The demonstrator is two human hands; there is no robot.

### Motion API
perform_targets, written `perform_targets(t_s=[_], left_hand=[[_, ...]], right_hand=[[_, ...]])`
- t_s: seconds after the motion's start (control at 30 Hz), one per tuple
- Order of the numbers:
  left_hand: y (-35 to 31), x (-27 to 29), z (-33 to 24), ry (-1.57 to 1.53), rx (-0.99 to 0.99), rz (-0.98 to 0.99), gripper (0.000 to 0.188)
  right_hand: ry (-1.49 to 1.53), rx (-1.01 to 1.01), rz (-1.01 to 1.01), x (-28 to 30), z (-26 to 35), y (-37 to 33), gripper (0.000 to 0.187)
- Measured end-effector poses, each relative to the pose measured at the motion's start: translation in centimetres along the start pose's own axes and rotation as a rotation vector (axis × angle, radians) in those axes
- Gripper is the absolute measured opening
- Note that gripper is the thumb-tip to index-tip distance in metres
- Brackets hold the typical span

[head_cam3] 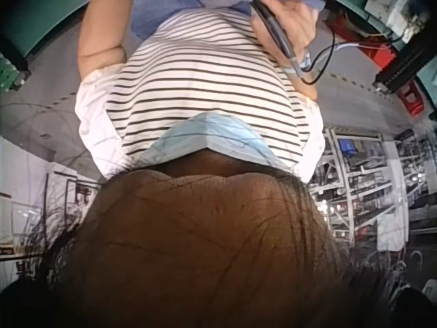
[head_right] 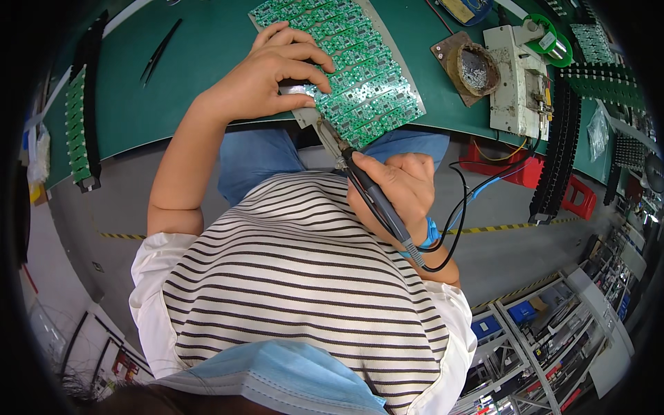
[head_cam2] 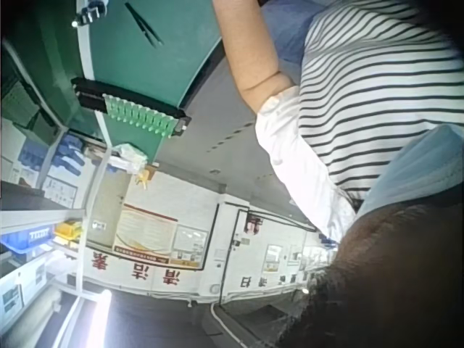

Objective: The person solders electronic components onto a panel of printed circuit boards using a soldering iron, positioning parts with tweezers and rotating the board panel by hand.

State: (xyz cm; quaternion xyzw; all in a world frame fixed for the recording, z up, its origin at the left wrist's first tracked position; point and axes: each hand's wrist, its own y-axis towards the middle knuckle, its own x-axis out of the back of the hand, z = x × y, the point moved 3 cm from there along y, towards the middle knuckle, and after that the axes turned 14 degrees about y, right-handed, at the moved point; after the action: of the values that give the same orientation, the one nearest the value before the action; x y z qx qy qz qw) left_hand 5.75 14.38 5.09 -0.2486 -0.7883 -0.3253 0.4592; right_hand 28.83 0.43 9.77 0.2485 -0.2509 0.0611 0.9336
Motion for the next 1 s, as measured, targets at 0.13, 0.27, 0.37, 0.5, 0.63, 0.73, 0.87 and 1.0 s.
perform_targets(t_s=[0.13, 0.27, 0.37, 0.5, 0.63, 0.73, 0.87, 1.0], left_hand=[[0.1, 0.0, 0.0, -0.003, -0.003, 0.0, 0.026], [0.1, 0.2, 0.0, 0.011, 0.003, 0.03, 0.021], [0.1, 0.2, 0.1, 0.002, -0.006, 0.028, 0.021], [0.2, 0.1, 0.0, 0.006, -0.003, 0.033, 0.021], [-0.1, 0.2, 0.1, 0.005, 0.005, 0.041, 0.021], [0.1, 0.1, 0.0, 0.004, -0.001, 0.033, 0.022], [0.2, 0.2, 0.0, 0.003, 0.0, 0.031, 0.022], [0.1, 0.2, 0.0, 0.003, 0.003, 0.029, 0.022]], right_hand=[[0.0, 0.019, -0.016, 0.6, 0.4, 0.2, 0.04], [-0.214, -0.023, -0.224, 2.6, -0.9, 0.2, 0.048], [-0.348, -0.079, -0.406, 4.5, -3.8, 0.4, 0.047], [-0.52, -0.035, -0.433, 5.3, -5.6, 0.5, 0.045], [-0.309, -0.138, -0.494, 4.7, -3.7, -0.4, 0.046], [-0.188, -0.086, -0.31, 3.3, -0.8, -0.8, 0.045], [-0.062, 0.01, -0.101, 1.2, 0.3, -0.5, 0.044], [-0.009, 0.04, -0.016, 0.2, 0.4, -0.4, 0.042]])
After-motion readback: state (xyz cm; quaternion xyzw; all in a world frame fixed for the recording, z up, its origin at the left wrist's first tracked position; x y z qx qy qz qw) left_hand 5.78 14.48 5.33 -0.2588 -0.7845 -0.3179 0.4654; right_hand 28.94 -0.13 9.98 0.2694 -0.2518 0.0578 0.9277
